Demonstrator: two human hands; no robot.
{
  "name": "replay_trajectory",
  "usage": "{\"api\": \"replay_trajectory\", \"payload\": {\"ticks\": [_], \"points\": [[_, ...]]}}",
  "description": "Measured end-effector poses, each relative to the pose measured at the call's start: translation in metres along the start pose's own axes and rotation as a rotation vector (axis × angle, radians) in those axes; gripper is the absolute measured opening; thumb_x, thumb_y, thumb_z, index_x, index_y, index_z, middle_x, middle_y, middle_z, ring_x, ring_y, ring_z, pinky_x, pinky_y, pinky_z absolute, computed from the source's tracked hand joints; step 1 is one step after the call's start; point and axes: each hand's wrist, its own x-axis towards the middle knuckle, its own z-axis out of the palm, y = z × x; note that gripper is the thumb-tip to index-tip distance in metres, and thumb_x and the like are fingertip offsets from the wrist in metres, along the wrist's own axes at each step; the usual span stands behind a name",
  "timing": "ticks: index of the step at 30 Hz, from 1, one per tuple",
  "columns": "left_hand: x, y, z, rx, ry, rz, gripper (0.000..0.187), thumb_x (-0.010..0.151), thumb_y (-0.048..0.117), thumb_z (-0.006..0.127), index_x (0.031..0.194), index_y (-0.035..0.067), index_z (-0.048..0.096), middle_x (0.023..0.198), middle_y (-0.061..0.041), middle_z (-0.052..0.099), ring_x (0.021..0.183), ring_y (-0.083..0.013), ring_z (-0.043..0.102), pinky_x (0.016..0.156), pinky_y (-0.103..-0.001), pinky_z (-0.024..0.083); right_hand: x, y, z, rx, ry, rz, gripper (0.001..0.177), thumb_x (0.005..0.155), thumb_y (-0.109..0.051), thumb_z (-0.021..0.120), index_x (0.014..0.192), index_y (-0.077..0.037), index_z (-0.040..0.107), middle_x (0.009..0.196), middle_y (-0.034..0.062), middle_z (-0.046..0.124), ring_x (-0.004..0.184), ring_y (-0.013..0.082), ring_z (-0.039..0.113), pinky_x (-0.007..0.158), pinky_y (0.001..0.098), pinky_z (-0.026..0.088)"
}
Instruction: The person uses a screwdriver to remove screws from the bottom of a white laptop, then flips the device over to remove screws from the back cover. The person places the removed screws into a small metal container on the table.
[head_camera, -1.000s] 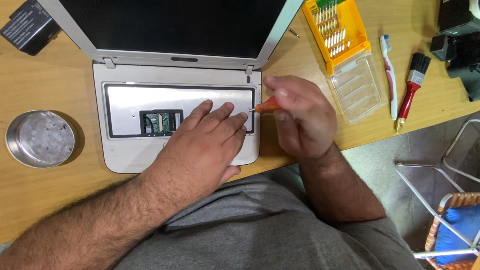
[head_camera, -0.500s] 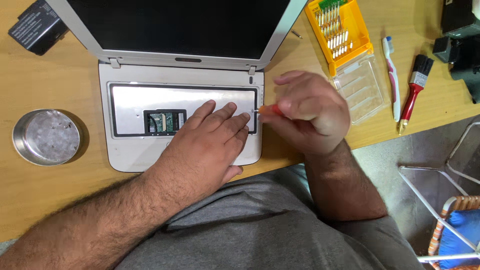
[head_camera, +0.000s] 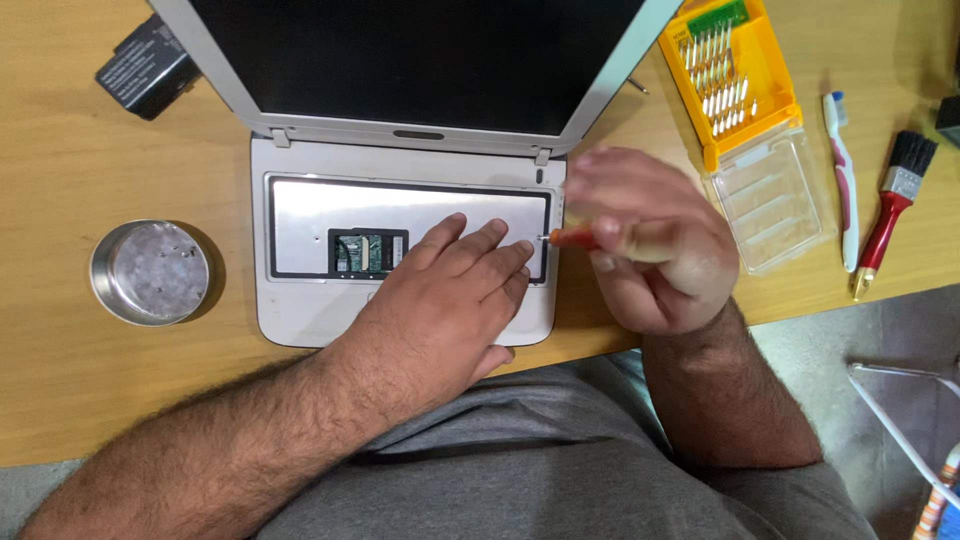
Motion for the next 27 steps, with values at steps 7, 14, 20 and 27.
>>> {"api": "replay_trajectory", "payload": {"ticks": [7, 14, 20, 27], "points": [[0.002, 0.001, -0.005, -0.029, -0.035, -0.003, 0.073, 0.072, 0.048, 0.083, 0.129, 0.005, 0.066, 0.143, -0.012, 0.061, 0.139, -0.0342, 0.050, 0.121, -0.054, 0.032, 0.001, -0.004, 0.001, -0.231, 0.114, 0.048, 0.038, 0.086, -0.002, 0.089, 0.098, -0.005, 0.053, 0.085, 0.0095, 0.065, 0.077, 0.0219, 0.065, 0.089, 0.0532, 0.063], [0.003, 0.000, -0.004, -0.020, -0.014, 0.007, 0.074, 0.070, 0.050, 0.084, 0.126, 0.006, 0.067, 0.142, -0.012, 0.061, 0.137, -0.0343, 0.051, 0.118, -0.055, 0.034, -0.006, -0.008, -0.003, -0.003, -0.060, 0.151, 0.032, 0.096, -0.001, 0.078, 0.115, -0.012, 0.054, 0.110, 0.0127, 0.071, 0.100, 0.0294, 0.073, 0.105, 0.0579, 0.061], [0.003, -0.001, -0.004, -0.015, -0.022, 0.008, 0.070, 0.074, 0.050, 0.083, 0.126, 0.006, 0.067, 0.143, -0.012, 0.061, 0.138, -0.0340, 0.051, 0.119, -0.054, 0.034, -0.001, -0.009, -0.006, -0.133, 0.012, 0.114, 0.037, 0.088, -0.008, 0.087, 0.096, -0.006, 0.051, 0.087, 0.0106, 0.067, 0.075, 0.0231, 0.067, 0.085, 0.0525, 0.064], [0.002, -0.001, -0.005, -0.046, 0.012, 0.014, 0.073, 0.071, 0.046, 0.086, 0.126, 0.003, 0.066, 0.141, -0.013, 0.061, 0.137, -0.0346, 0.052, 0.119, -0.056, 0.035, -0.001, -0.011, -0.006, -0.041, -0.026, 0.126, 0.032, 0.091, 0.001, 0.083, 0.101, -0.005, 0.054, 0.104, 0.0170, 0.068, 0.094, 0.0299, 0.074, 0.099, 0.0586, 0.064]]}}
